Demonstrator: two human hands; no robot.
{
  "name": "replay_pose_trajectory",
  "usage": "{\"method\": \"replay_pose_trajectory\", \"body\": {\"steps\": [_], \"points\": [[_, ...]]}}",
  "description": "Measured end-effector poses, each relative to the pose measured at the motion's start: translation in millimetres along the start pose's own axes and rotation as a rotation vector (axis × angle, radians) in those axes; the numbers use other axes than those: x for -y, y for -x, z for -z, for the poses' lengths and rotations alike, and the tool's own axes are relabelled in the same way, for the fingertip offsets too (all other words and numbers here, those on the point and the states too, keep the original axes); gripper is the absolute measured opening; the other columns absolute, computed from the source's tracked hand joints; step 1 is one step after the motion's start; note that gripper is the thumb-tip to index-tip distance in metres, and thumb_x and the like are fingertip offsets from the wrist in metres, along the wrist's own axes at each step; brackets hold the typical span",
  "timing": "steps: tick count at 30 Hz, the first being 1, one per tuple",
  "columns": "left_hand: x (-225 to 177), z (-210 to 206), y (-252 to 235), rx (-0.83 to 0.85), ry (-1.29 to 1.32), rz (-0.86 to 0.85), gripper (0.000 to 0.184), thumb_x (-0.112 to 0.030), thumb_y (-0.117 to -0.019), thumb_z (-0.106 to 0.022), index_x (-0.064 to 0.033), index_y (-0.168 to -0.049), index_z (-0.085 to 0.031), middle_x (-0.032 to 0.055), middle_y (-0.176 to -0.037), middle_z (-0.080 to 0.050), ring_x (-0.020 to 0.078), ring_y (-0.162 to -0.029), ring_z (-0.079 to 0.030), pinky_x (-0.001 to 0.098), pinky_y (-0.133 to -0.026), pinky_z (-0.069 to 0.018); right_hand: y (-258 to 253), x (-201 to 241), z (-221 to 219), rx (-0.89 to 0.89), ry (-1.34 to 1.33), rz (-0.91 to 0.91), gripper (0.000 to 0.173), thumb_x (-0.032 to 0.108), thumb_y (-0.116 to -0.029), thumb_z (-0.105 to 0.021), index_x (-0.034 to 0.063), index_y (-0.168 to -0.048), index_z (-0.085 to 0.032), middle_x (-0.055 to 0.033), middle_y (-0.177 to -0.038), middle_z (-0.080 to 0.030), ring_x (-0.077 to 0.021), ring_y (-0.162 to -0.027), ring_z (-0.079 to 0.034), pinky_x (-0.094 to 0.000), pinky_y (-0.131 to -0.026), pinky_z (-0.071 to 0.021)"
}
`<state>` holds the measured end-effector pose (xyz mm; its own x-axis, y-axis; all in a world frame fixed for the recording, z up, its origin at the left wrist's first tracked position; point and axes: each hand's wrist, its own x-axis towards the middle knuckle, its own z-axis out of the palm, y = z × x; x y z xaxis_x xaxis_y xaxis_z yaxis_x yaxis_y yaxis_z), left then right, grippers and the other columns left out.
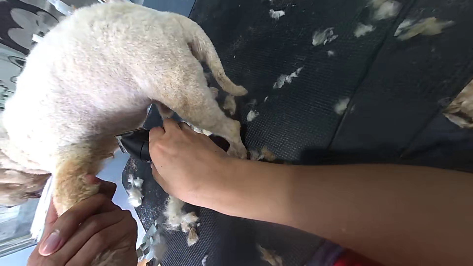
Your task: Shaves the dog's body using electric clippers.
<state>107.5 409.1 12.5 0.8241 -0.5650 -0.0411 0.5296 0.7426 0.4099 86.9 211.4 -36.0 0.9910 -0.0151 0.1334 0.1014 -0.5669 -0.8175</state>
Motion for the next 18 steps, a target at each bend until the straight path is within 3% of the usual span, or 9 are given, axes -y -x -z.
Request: {"method": "replay_pose_trajectory", "body": {"steps": [5,10,12,16,18], "points": [[4.5,-10.7,1.8,-0.037,-0.083,-0.140,0.038,-0.018,-0.1039,-0.039,0.0144,-0.113,-0.056,0.0012,-0.054,-0.053,0.0030,-0.041,-0.055,0.0135,-0.038,-0.0439,-11.5,8.2,0.1,-0.005,0.008,0.022,0.036,0.016,-0.0942,-0.069,0.0013,-0.126,-0.060,-0.0166,-0.121,-0.057,-0.0305,-0.109,-0.063,-0.0402,-0.073,-0.0597],[2.8,-13.2,4.3,-0.017,-0.085,-0.186,0.029,-0.007,-0.1008,-0.043,0.0160,-0.110,-0.058,0.0032,-0.057,-0.057,0.0042,-0.043,-0.058,0.0132,-0.040,-0.0453,-18.0,14.8,-5.3,-0.064,-0.007,0.162,0.040,0.020,-0.0894,-0.076,0.0042,-0.124,-0.062,-0.0137,-0.121,-0.058,-0.0288,-0.110,-0.062,-0.0397,-0.071,-0.0591],[7.2,-16.9,4.5,-0.062,-0.095,-0.276,0.027,-0.006,-0.0997,-0.043,0.0142,-0.101,-0.061,0.0043,-0.056,-0.058,0.0046,-0.041,-0.057,0.0130,-0.038,-0.0444,-17.1,11.0,-8.7,-0.108,-0.021,0.227,0.049,0.022,-0.0839,-0.081,0.0063,-0.126,-0.062,-0.0106,-0.120,-0.058,-0.0263,-0.112,-0.061,-0.0373,-0.075,-0.0584],[-8.4,-15.7,12.0,-0.077,-0.061,-0.109,0.026,-0.010,-0.1021,-0.044,0.0109,-0.105,-0.060,0.0024,-0.056,-0.055,0.0046,-0.042,-0.055,0.0142,-0.040,-0.0454,-14.3,6.0,-9.6,-0.028,-0.051,0.141,0.068,0.025,-0.0699,-0.090,0.0062,-0.128,-0.061,-0.0107,-0.123,-0.059,-0.0278,-0.113,-0.061,-0.0413,-0.075,-0.0588],[-11.4,-16.1,13.4,-0.093,-0.053,-0.082,0.023,-0.008,-0.1000,-0.046,0.0103,-0.103,-0.061,0.0022,-0.053,-0.053,0.0053,-0.041,-0.055,0.0151,-0.039,-0.0448,-18.6,6.6,-11.0,0.031,-0.055,0.076,0.067,0.024,-0.0722,-0.087,0.0052,-0.130,-0.059,-0.0120,-0.123,-0.058,-0.0290,-0.114,-0.061,-0.0423,-0.075,-0.0591]]}}
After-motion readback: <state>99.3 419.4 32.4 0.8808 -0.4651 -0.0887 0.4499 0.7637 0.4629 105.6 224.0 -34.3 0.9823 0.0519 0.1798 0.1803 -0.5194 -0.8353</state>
